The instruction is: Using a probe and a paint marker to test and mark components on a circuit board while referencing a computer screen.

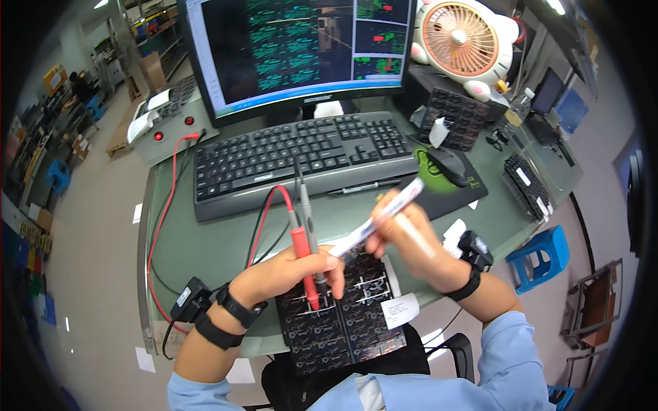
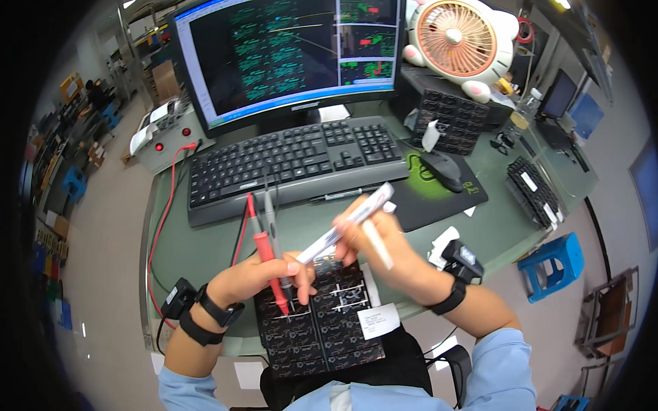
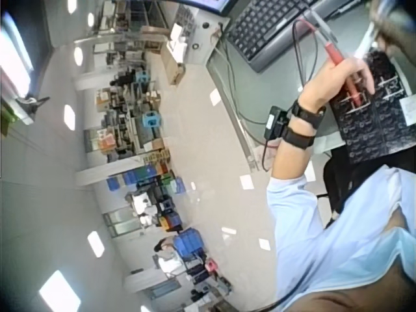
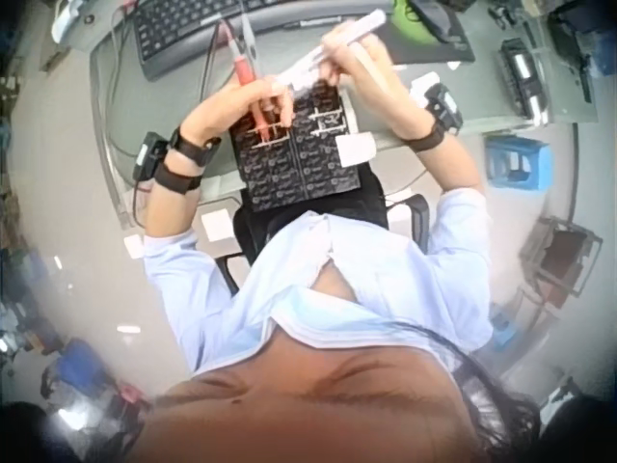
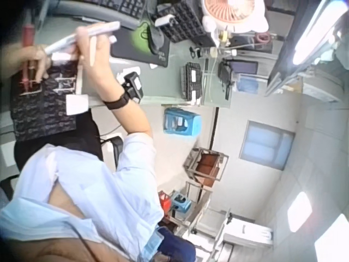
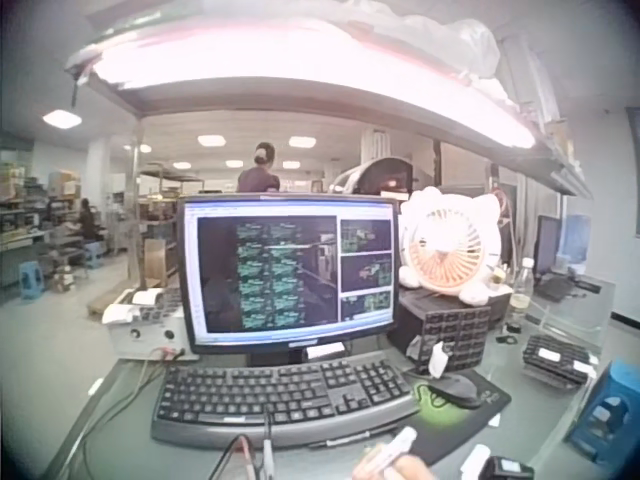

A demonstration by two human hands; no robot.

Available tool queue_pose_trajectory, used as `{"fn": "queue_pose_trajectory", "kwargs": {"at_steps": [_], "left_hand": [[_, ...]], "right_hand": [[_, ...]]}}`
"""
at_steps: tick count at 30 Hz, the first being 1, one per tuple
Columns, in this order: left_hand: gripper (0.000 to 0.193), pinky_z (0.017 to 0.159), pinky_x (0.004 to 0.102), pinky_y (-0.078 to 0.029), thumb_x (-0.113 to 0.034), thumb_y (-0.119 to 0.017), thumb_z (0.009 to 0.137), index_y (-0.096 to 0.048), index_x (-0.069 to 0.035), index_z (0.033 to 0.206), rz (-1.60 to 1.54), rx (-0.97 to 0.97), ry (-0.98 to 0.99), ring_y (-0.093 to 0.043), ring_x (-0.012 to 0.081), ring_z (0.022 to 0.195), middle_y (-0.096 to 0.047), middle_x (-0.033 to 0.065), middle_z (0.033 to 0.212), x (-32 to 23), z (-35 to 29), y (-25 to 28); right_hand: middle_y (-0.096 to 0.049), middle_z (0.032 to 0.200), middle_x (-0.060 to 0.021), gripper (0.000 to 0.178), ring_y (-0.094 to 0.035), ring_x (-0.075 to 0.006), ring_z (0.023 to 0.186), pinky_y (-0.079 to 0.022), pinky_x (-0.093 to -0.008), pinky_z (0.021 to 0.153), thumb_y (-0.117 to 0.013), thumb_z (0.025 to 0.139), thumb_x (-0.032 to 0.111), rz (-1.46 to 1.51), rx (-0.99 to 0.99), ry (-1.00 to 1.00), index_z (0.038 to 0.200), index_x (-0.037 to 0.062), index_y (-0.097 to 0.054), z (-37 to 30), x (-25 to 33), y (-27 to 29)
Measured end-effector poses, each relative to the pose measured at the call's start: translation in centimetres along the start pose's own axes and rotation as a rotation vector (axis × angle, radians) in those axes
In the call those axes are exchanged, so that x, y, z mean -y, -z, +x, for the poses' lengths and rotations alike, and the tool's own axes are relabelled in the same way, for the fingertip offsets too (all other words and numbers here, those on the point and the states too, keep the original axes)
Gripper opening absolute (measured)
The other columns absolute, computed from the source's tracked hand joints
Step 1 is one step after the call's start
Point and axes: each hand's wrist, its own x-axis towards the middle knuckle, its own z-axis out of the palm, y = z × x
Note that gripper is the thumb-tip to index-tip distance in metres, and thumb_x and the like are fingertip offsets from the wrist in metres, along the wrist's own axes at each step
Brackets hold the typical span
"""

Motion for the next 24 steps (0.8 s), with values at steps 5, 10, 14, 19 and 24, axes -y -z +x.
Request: {"fn": "queue_pose_trajectory", "kwargs": {"at_steps": [5,10,14,19,24], "left_hand": [[0.053,0.093,0.0349,-0.043,-0.030,-0.033,0.099,-0.069,0.003,0.077,0.062,0.111,0.007,-0.057,0.0237,0.093,-0.059,0.0114,0.086,-0.1,0.5,0.0],[0.049,0.093,0.0371,-0.045,-0.026,-0.032,0.097,-0.065,0.001,0.072,0.043,0.089,0.006,-0.063,0.0292,0.099,-0.064,0.0122,0.081,-0.3,0.0,-0.4],[0.047,0.087,0.0347,-0.046,-0.027,-0.035,0.095,-0.064,0.000,0.069,0.037,0.064,0.040,-0.065,0.0319,0.102,-0.064,0.0098,0.074,-0.6,0.3,-0.7],[0.048,0.074,0.0321,-0.047,-0.031,-0.040,0.092,-0.063,0.001,0.064,0.083,0.002,0.089,-0.066,0.0358,0.100,-0.062,0.0104,0.065,-1.0,-0.2,-1.1],[0.050,0.078,0.0355,-0.049,-0.031,-0.040,0.093,-0.062,0.002,0.064,0.116,0.002,0.100,-0.066,0.0380,0.100,-0.062,0.0121,0.066,-0.7,-0.1,-1.1]], "right_hand": [[-0.058,0.061,-0.0051,0.034,-0.060,-0.0162,0.056,-0.046,-0.0278,0.053,-0.059,0.093,0.039,-0.776,-0.194,0.151,0.087,0.0058,-0.056,4.6,2.8,5.2],[-0.064,0.065,-0.0137,0.039,-0.065,-0.0354,0.065,-0.049,-0.0459,0.059,-0.054,0.093,0.048,-1.484,-0.172,0.111,0.094,0.0098,-0.059,5.3,2.1,6.4],[-0.065,0.079,-0.0167,0.036,-0.065,-0.0295,0.079,-0.049,-0.0415,0.066,-0.048,0.098,0.038,-0.994,-0.160,0.549,0.104,0.0078,-0.066,0.9,1.3,6.7],[-0.063,0.087,-0.0125,0.025,-0.061,-0.0281,0.084,-0.048,-0.0373,0.076,-0.054,0.093,0.019,-0.525,0.220,0.286,0.104,0.0008,-0.067,-7.0,-1.1,3.7],[-0.065,0.087,-0.0114,0.019,-0.062,-0.0267,0.074,-0.050,-0.0336,0.066,-0.068,0.078,0.002,-0.538,0.193,0.471,0.097,0.0000,-0.065,-7.8,-2.6,2.9]]}}
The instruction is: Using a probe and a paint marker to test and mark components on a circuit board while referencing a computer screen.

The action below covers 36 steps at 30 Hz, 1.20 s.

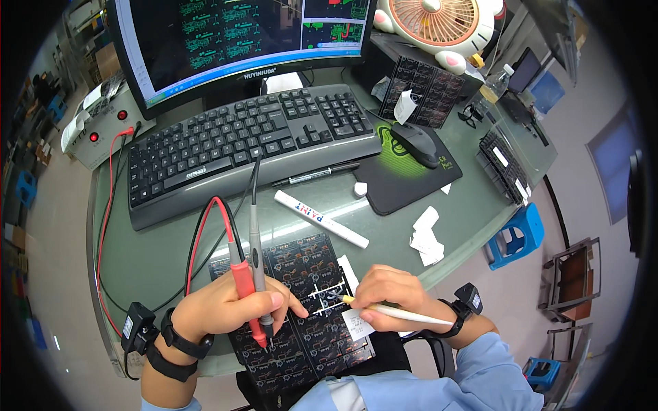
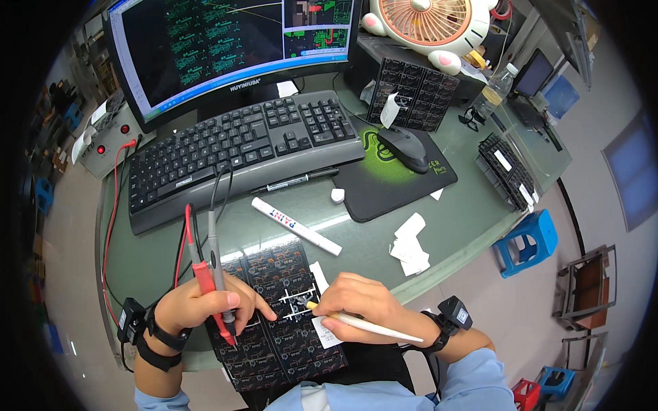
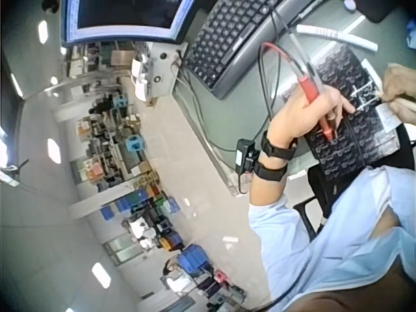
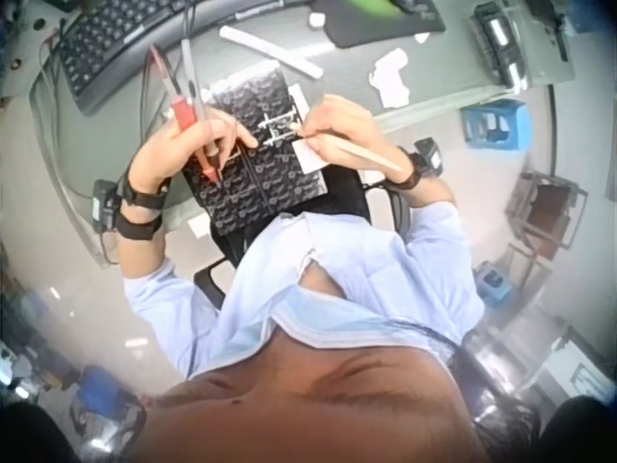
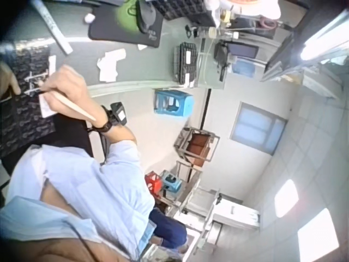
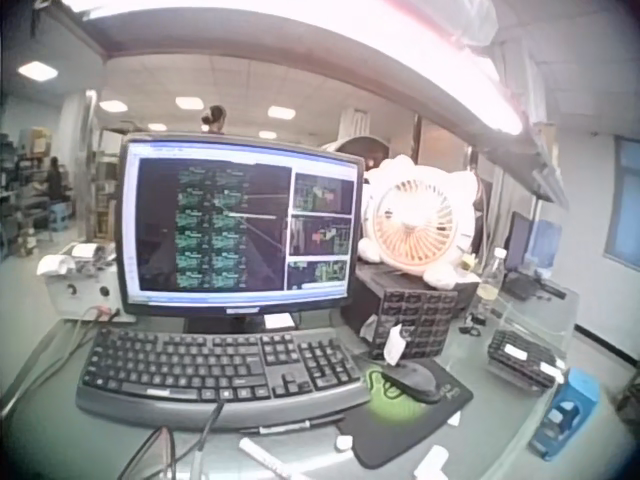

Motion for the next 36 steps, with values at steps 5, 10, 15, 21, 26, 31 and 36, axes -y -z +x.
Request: {"fn": "queue_pose_trajectory", "kwargs": {"at_steps": [5,10,15,21,26,31,36], "left_hand": [[0.038,0.079,0.0339,-0.050,-0.025,-0.047,0.092,-0.065,0.001,0.072,0.034,0.022,-0.017,-0.066,0.0254,0.095,-0.067,0.0107,0.075,0.6,-0.1,0.1],[0.037,0.077,0.0335,-0.051,-0.026,-0.048,0.091,-0.066,0.000,0.072,0.095,0.020,-0.025,-0.067,0.0248,0.088,-0.067,0.0096,0.074,0.4,0.2,-0.1],[0.036,0.070,0.0322,-0.050,-0.026,-0.046,0.091,-0.064,-0.001,0.072,0.189,-0.030,-0.080,-0.065,0.0233,0.071,-0.066,0.0092,0.075,0.5,0.3,-0.7],[0.037,0.067,0.0327,-0.049,-0.028,-0.045,0.092,-0.064,-0.001,0.075,0.185,-0.062,0.041,-0.064,0.0209,0.066,-0.065,0.0075,0.074,0.4,0.6,-1.2],[0.034,0.066,0.0315,-0.049,-0.026,-0.045,0.092,-0.064,-0.001,0.078,0.200,-0.058,0.094,-0.063,0.0199,0.062,-0.064,0.0067,0.074,-0.7,0.6,-1.1],[0.036,0.082,0.0357,-0.048,-0.019,-0.043,0.095,-0.064,0.000,0.074,0.237,-0.006,0.109,-0.063,0.0260,0.092,-0.067,0.0146,0.088,-1.3,0.1,-0.4],[0.037,0.066,0.0323,-0.050,-0.026,-0.043,0.097,-0.064,0.000,0.080,0.173,0.010,0.124,-0.063,0.0196,0.060,-0.064,0.0074,0.078,-0.8,0.0,-1.2]], "right_hand": [[-0.064,0.082,-0.0131,0.020,-0.063,-0.0273,0.071,-0.050,-0.0349,0.062,-0.071,0.077,0.002,-0.009,0.004,-0.080,0.094,-0.0003,-0.061,0.1,0.2,-0.6],[-0.068,0.084,-0.0107,0.021,-0.066,-0.0243,0.072,-0.051,-0.0324,0.060,-0.071,0.078,0.004,-0.077,0.043,-0.022,0.092,0.0030,-0.056,-0.2,-0.4,-0.7],[-0.062,0.079,-0.0106,0.018,-0.061,-0.0272,0.069,-0.049,-0.0344,0.064,-0.071,0.075,0.002,-0.138,0.056,-0.044,0.085,0.0031,-0.056,-0.1,0.2,-1.0],[-0.059,0.075,-0.0097,0.017,-0.057,-0.0263,0.064,-0.046,-0.0344,0.060,-0.069,0.072,0.000,-0.091,0.088,-0.046,0.081,0.0033,-0.055,-0.4,-0.1,-0.2],[-0.058,0.074,-0.0102,0.016,-0.057,-0.0273,0.065,-0.046,-0.0352,0.060,-0.068,0.073,0.000,-0.092,0.057,-0.057,0.082,0.0029,-0.055,-0.1,-0.2,-0.2],[-0.057,0.076,-0.0107,0.016,-0.058,-0.0283,0.067,-0.047,-0.0365,0.062,-0.069,0.076,0.003,-0.056,0.057,-0.086,0.083,0.0028,-0.055,0.9,-0.1,-0.5],[-0.058,0.072,-0.0109,0.015,-0.058,-0.0281,0.062,-0.047,-0.0375,0.058,-0.070,0.077,0.009,-0.081,0.100,-0.124,0.078,0.0032,-0.057,-0.5,0.3,0.0]]}}
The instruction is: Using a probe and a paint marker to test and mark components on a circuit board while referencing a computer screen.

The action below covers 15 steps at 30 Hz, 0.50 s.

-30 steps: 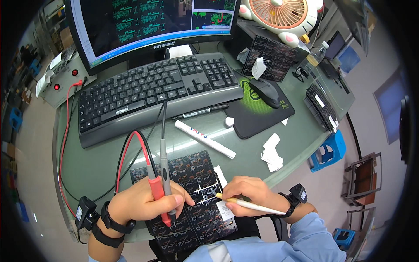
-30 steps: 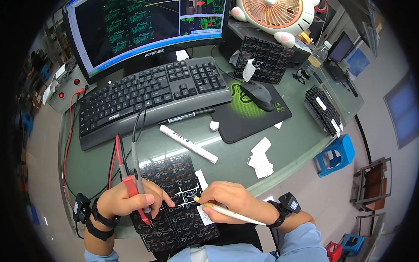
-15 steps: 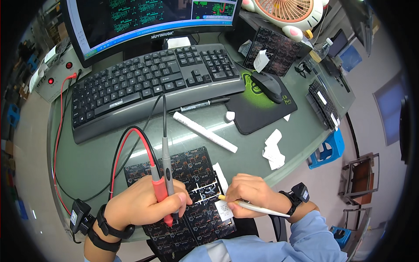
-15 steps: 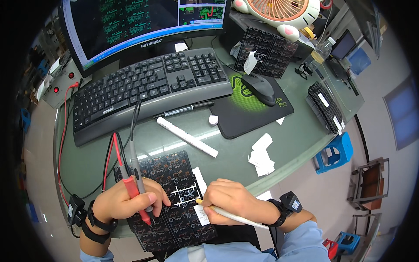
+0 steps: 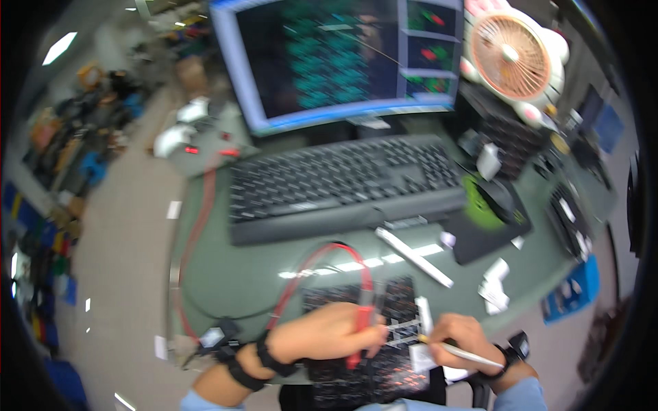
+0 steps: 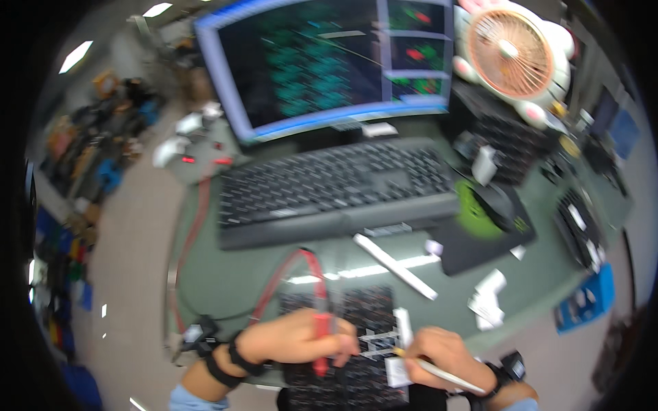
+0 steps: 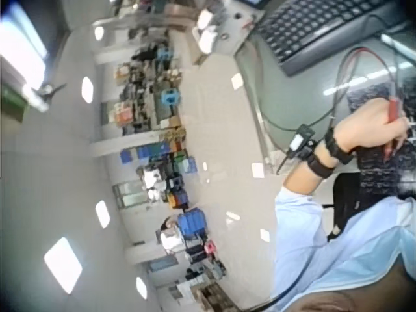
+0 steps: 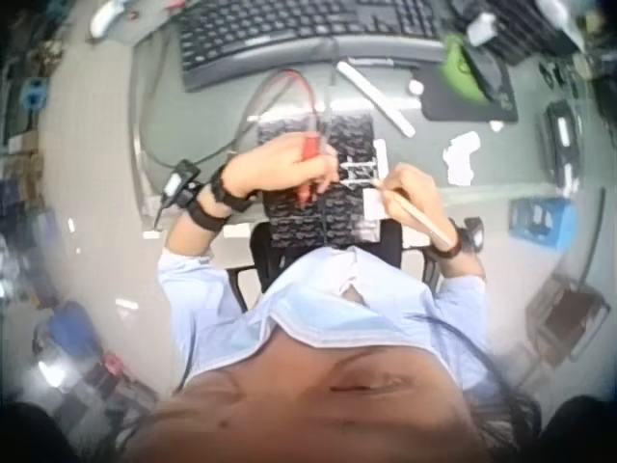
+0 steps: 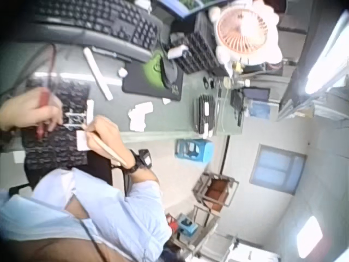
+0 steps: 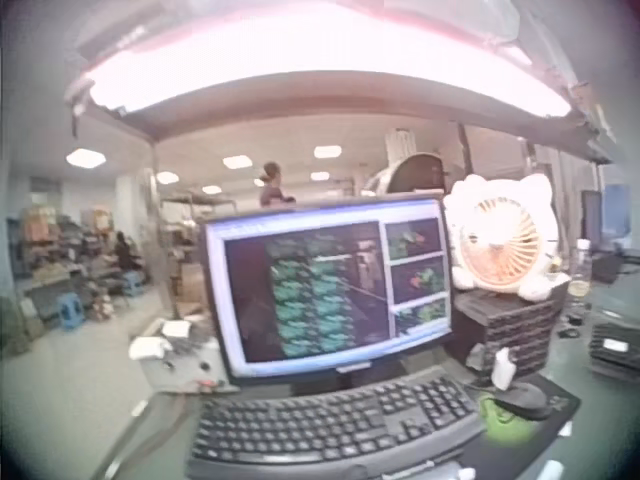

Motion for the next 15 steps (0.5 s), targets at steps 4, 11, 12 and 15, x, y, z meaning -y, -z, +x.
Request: {"fn": "queue_pose_trajectory", "kwargs": {"at_steps": [4,11,12,15], "left_hand": [[0.046,0.076,0.0344,-0.049,-0.031,-0.038,0.097,-0.062,-0.001,0.072,0.086,-0.049,-0.098,-0.065,0.0236,0.080,-0.065,0.0087,0.079,1.6,0.9,-0.7],[0.052,0.084,0.0303,-0.047,-0.033,-0.037,0.098,-0.062,-0.001,0.067,-0.083,-0.026,-0.112,-0.064,0.0212,0.094,-0.066,0.0090,0.083,2.0,1.2,-0.5],[0.052,0.084,0.0303,-0.047,-0.033,-0.037,0.098,-0.062,-0.001,0.067,-0.062,-0.016,-0.129,-0.064,0.0212,0.094,-0.066,0.0090,0.083,1.8,1.3,-0.4],[0.054,0.088,0.0309,-0.046,-0.034,-0.034,0.100,-0.062,-0.001,0.068,-0.089,-0.024,-0.154,-0.064,0.0215,0.097,-0.066,0.0083,0.079,1.9,0.9,-0.4]], "right_hand": [[-0.060,0.068,-0.0079,0.015,-0.057,-0.0228,0.057,-0.045,-0.0327,0.052,-0.068,0.078,0.012,-0.094,-0.048,0.037,0.079,0.0060,-0.054,-0.5,0.2,-0.1],[-0.063,0.078,-0.0078,0.022,-0.059,-0.0111,0.065,-0.046,-0.0246,0.057,-0.071,0.086,0.016,0.510,-0.191,-0.194,0.090,0.0042,-0.052,-1.0,-2.0,0.2],[-0.063,0.080,-0.0080,0.025,-0.059,-0.0101,0.067,-0.047,-0.0237,0.058,-0.072,0.087,0.016,0.558,-0.148,-0.244,0.093,0.0036,-0.052,-0.9,-1.8,0.6],[-0.063,0.083,-0.0028,0.019,-0.058,-0.0056,0.074,-0.048,-0.0225,0.064,-0.070,0.086,0.009,0.415,-0.138,-0.198,0.096,0.0018,-0.055,2.3,0.2,3.2]]}}
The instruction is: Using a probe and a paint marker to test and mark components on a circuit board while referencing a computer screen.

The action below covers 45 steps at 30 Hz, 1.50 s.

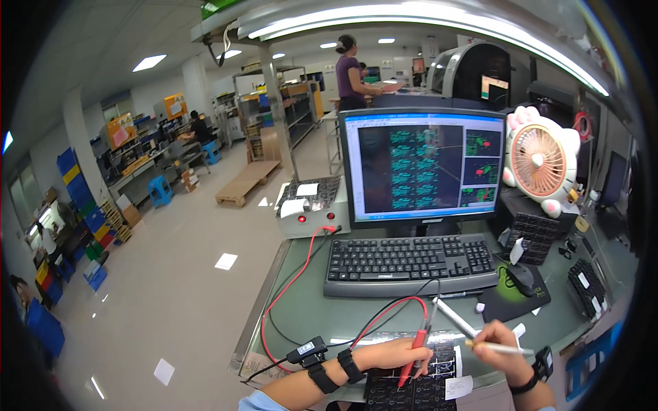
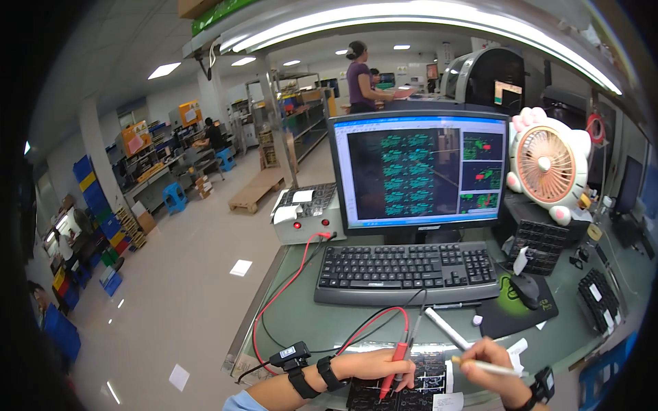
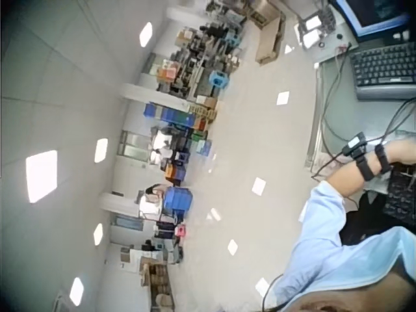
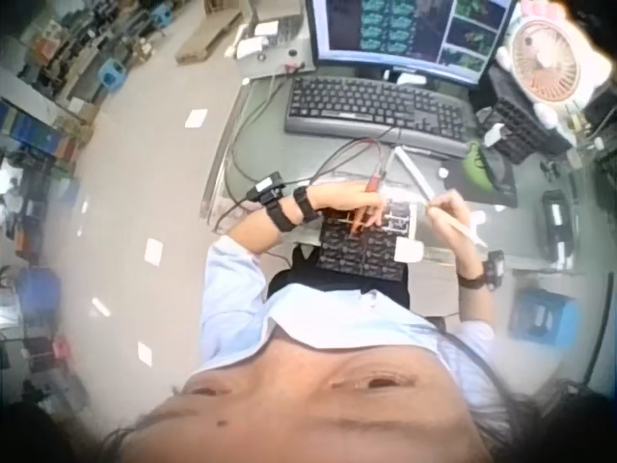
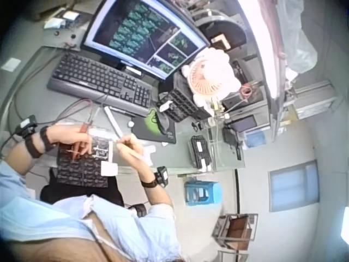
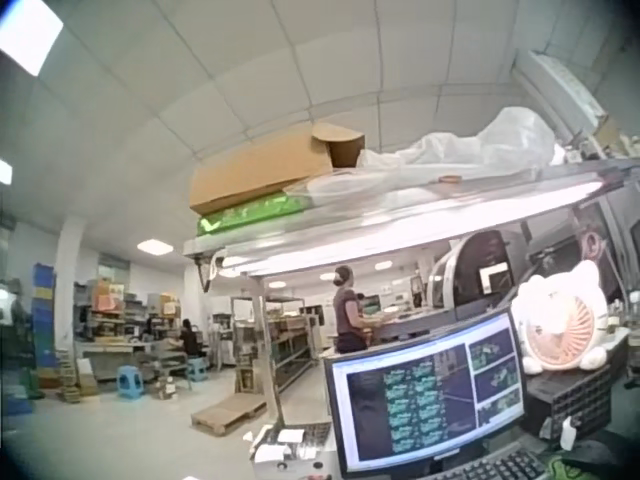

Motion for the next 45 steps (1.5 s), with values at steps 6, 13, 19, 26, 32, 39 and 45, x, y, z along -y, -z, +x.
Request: {"fn": "queue_pose_trajectory", "kwargs": {"at_steps": [6,13,19,26,32,39,45], "left_hand": [[0.051,0.094,0.0330,-0.045,-0.032,-0.035,0.101,-0.061,0.000,0.071,-0.080,0.082,-0.049,-0.064,0.0234,0.100,-0.066,0.0092,0.081,0.8,0.3,0.8],[0.052,0.099,0.0360,-0.041,-0.032,-0.032,0.101,-0.063,0.000,0.075,-0.140,0.067,-0.047,-0.062,0.0271,0.103,-0.069,0.0184,0.097,-1.2,-1.1,1.4],[0.048,0.095,0.0358,-0.043,-0.027,-0.030,0.097,-0.063,0.000,0.073,-0.092,0.048,-0.072,-0.064,0.0298,0.099,-0.068,0.0186,0.092,-1.5,-0.9,2.3],[0.046,0.096,0.0378,-0.043,-0.026,-0.031,0.096,-0.064,0.002,0.080,-0.140,-0.497,-0.294,-0.064,0.0295,0.100,-0.067,0.0167,0.087,-1.7,-1.2,3.8],[0.047,0.106,0.0388,-0.033,-0.029,-0.030,0.101,-0.065,0.001,0.093,0.232,-0.905,-0.334,-0.051,0.0280,0.119,-0.061,0.0144,0.108,0.3,-1.7,6.3],[0.046,0.107,0.0387,-0.032,-0.027,-0.029,0.102,-0.065,0.001,0.097,0.452,-1.014,-0.271,-0.047,0.0286,0.123,-0.058,0.0152,0.117,1.4,-1.9,7.5],[0.046,0.104,0.0372,-0.035,-0.028,-0.029,0.102,-0.064,0.001,0.098,0.386,-0.996,-0.237,-0.049,0.0271,0.119,-0.058,0.0146,0.116,0.9,-1.8,7.3]], "right_hand": [[-0.064,0.085,-0.0046,0.015,-0.056,-0.0058,0.067,-0.048,-0.0213,0.059,-0.064,0.091,0.012,-0.006,-0.154,0.180,0.099,0.0031,-0.055,9.1,0.8,2.8],[-0.069,0.095,-0.0128,0.025,-0.064,-0.0131,0.067,-0.052,-0.0262,0.061,-0.054,0.100,0.023,0.208,-0.258,0.097,0.116,0.0046,-0.055,15.1,-3.1,5.3],[-0.067,0.083,-0.0104,0.010,-0.065,-0.0308,0.080,-0.050,-0.0399,0.069,-0.057,0.094,0.016,-0.775,-0.292,0.485,0.093,0.0057,-0.058,15.9,-4.4,6.3],[-0.063,0.081,-0.0064,0.007,-0.060,-0.0276,0.084,-0.044,-0.0393,0.073,-0.059,0.092,0.017,-1.014,-0.277,0.397,0.090,0.0099,-0.060,14.3,-4.4,5.6],[-0.060,0.076,-0.0081,0.011,-0.056,-0.0284,0.074,-0.041,-0.0390,0.069,-0.061,0.091,0.019,-0.972,-0.392,0.502,0.087,0.0091,-0.060,13.8,-3.9,4.9],[-0.059,0.073,-0.0071,0.008,-0.056,-0.0277,0.074,-0.042,-0.0384,0.068,-0.063,0.090,0.017,-0.936,-0.393,0.543,0.088,0.0091,-0.062,13.3,-4.3,4.3],[-0.058,0.072,-0.0063,0.007,-0.054,-0.0281,0.072,-0.042,-0.0382,0.067,-0.062,0.090,0.016,-0.943,-0.412,0.536,0.089,0.0097,-0.062,13.2,-4.7,4.6]]}}
